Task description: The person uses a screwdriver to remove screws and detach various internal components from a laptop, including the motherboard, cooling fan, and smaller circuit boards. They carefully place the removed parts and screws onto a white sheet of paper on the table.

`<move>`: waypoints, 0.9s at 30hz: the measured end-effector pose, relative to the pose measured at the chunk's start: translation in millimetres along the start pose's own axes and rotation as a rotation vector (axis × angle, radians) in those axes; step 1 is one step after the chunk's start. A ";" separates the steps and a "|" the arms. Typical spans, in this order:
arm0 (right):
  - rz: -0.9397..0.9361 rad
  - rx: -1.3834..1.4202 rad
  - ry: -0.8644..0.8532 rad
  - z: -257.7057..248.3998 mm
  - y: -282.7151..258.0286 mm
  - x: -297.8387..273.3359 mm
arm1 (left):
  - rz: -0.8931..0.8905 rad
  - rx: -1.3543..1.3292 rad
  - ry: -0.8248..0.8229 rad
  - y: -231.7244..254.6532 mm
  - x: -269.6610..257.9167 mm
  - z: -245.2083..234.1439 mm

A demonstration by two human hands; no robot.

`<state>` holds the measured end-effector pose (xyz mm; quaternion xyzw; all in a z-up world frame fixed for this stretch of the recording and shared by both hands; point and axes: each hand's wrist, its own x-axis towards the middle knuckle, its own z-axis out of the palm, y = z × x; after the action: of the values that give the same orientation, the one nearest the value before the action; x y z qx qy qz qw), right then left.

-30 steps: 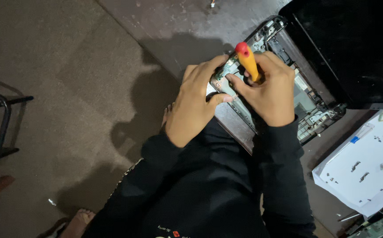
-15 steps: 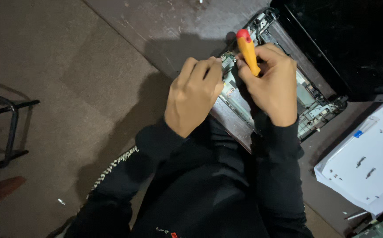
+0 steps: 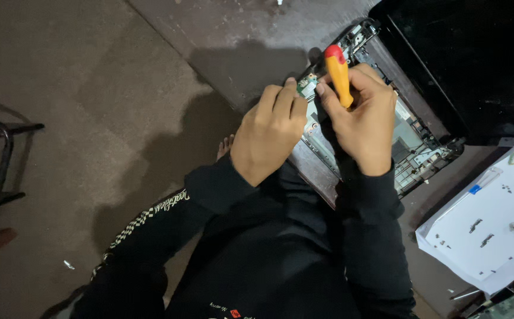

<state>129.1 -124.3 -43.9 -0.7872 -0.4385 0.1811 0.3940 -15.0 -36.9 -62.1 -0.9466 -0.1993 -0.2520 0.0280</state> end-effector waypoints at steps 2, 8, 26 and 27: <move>0.002 -0.021 -0.014 0.6 -1.4 -0.2 | -0.015 0.013 0.002 0.1 0.1 -3.0; 0.034 -0.034 -0.009 7.1 3.3 -0.5 | -0.044 -0.116 0.018 -3.6 -7.1 -1.9; -0.104 0.015 0.077 7.6 7.9 0.1 | -0.133 -0.265 0.069 -5.8 12.0 -12.5; -0.111 0.013 0.063 6.2 4.6 0.9 | -0.148 -0.266 0.057 -6.6 13.3 -14.1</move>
<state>128.2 -122.1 -51.3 -0.7644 -0.4676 0.1368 0.4222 -13.6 -28.1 -43.6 -0.9170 -0.2327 -0.3045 -0.1106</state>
